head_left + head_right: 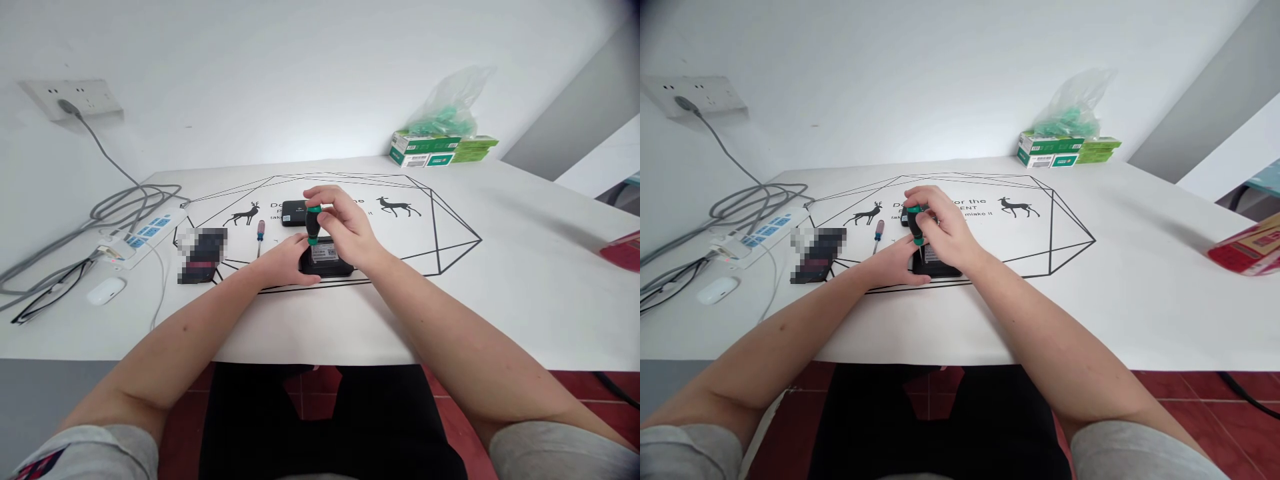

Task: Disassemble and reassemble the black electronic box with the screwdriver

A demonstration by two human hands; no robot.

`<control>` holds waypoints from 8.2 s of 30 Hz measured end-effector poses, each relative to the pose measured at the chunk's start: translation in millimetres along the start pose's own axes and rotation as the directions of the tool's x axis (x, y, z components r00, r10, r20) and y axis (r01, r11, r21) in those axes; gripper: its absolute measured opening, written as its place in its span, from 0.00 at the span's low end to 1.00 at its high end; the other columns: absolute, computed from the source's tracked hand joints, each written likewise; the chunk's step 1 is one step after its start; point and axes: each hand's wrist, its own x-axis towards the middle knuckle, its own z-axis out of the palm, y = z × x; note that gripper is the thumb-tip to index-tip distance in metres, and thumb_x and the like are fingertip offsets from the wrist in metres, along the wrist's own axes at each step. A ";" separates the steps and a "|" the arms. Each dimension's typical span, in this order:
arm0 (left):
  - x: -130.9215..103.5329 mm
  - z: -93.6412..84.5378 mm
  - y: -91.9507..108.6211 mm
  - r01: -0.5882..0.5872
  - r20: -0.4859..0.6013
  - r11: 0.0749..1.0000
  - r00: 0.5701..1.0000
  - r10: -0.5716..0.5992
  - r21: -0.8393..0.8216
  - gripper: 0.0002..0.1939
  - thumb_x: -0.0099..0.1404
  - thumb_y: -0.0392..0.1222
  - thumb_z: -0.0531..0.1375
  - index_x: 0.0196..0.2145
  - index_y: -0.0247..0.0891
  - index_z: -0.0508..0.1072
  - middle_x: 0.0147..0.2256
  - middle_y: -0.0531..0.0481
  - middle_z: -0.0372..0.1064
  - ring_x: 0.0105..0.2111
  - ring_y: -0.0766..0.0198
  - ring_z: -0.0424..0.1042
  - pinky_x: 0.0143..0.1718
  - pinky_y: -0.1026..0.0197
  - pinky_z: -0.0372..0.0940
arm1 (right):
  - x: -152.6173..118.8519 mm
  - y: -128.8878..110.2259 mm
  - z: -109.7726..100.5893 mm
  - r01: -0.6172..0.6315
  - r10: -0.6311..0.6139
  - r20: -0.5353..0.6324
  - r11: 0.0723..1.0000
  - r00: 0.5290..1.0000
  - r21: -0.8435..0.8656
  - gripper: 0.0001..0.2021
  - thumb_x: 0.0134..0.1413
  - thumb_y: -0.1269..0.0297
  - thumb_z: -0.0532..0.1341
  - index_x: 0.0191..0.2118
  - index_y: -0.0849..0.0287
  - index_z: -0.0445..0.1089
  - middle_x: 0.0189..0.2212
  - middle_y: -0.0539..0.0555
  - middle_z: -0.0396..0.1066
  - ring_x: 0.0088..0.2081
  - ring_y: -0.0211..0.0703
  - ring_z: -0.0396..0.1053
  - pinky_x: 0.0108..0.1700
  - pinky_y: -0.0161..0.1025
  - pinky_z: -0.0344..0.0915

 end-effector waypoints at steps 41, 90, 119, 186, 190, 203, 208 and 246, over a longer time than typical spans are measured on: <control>-3.2 -6.5 4.1 0.093 0.077 0.992 0.992 -0.099 0.084 0.46 0.65 0.63 0.71 0.73 0.41 0.66 0.71 0.33 0.64 0.71 0.30 0.64 0.70 0.33 0.65 | 3.0 -3.5 3.1 -0.022 0.020 -0.056 0.999 0.998 -0.037 0.09 0.63 0.58 0.69 0.45 0.51 0.71 0.49 0.56 0.79 0.49 0.50 0.77 0.48 0.50 0.77; -5.2 -2.4 -6.1 0.130 0.104 0.985 0.984 -0.142 0.116 0.50 0.65 0.68 0.69 0.75 0.39 0.63 0.75 0.29 0.57 0.76 0.29 0.55 0.72 0.32 0.60 | 4.1 -2.7 2.7 -0.041 0.025 -0.132 0.992 0.991 -0.118 0.14 0.59 0.64 0.68 0.50 0.50 0.71 0.47 0.53 0.74 0.43 0.45 0.73 0.40 0.45 0.75; -4.1 -4.5 -3.9 0.094 0.122 0.988 0.987 -0.109 0.123 0.50 0.68 0.67 0.67 0.77 0.39 0.59 0.76 0.30 0.56 0.75 0.31 0.56 0.73 0.33 0.60 | 1.9 -3.0 2.9 -0.068 0.064 -0.037 0.989 0.997 -0.129 0.21 0.59 0.62 0.69 0.57 0.48 0.69 0.55 0.55 0.75 0.46 0.48 0.74 0.46 0.50 0.78; -3.2 -3.9 -4.5 0.061 0.108 0.993 0.992 -0.072 0.103 0.51 0.68 0.67 0.67 0.78 0.41 0.57 0.77 0.31 0.55 0.76 0.31 0.56 0.72 0.33 0.60 | 0.3 -5.3 4.0 -0.081 0.078 -0.029 0.990 0.997 -0.119 0.18 0.57 0.62 0.67 0.54 0.48 0.69 0.45 0.52 0.73 0.44 0.48 0.73 0.45 0.50 0.79; -2.6 -3.9 -1.9 0.092 0.120 0.986 0.987 -0.108 0.137 0.49 0.68 0.67 0.67 0.76 0.39 0.60 0.76 0.31 0.55 0.74 0.31 0.59 0.72 0.36 0.62 | -0.1 -6.4 1.8 -0.115 0.115 -0.004 0.992 0.993 -0.057 0.17 0.60 0.64 0.62 0.55 0.48 0.71 0.48 0.54 0.76 0.48 0.50 0.75 0.49 0.54 0.80; -3.4 -4.3 -3.2 0.070 0.111 0.991 0.990 -0.083 0.118 0.51 0.67 0.66 0.67 0.77 0.40 0.57 0.77 0.30 0.55 0.76 0.30 0.55 0.72 0.33 0.59 | 2.0 -5.3 1.3 -0.034 0.037 0.015 0.987 0.999 -0.157 0.17 0.60 0.61 0.67 0.54 0.48 0.73 0.46 0.53 0.72 0.46 0.49 0.72 0.47 0.51 0.77; -2.7 -3.2 -2.2 0.091 0.110 0.985 0.988 -0.107 0.144 0.48 0.67 0.66 0.67 0.75 0.38 0.61 0.76 0.30 0.57 0.73 0.30 0.60 0.71 0.34 0.62 | 1.6 -8.0 -0.4 -0.093 0.095 0.064 0.995 0.993 -0.038 0.16 0.66 0.61 0.60 0.57 0.48 0.72 0.52 0.55 0.75 0.53 0.51 0.75 0.53 0.54 0.78; -5.0 -1.6 -8.7 0.075 0.103 0.990 0.991 -0.087 0.120 0.49 0.68 0.68 0.68 0.75 0.39 0.61 0.75 0.29 0.56 0.75 0.29 0.56 0.72 0.31 0.60 | 1.0 -4.3 -0.3 -0.052 0.048 -0.051 0.995 0.998 -0.083 0.21 0.58 0.67 0.65 0.57 0.48 0.71 0.51 0.55 0.75 0.50 0.51 0.75 0.50 0.53 0.81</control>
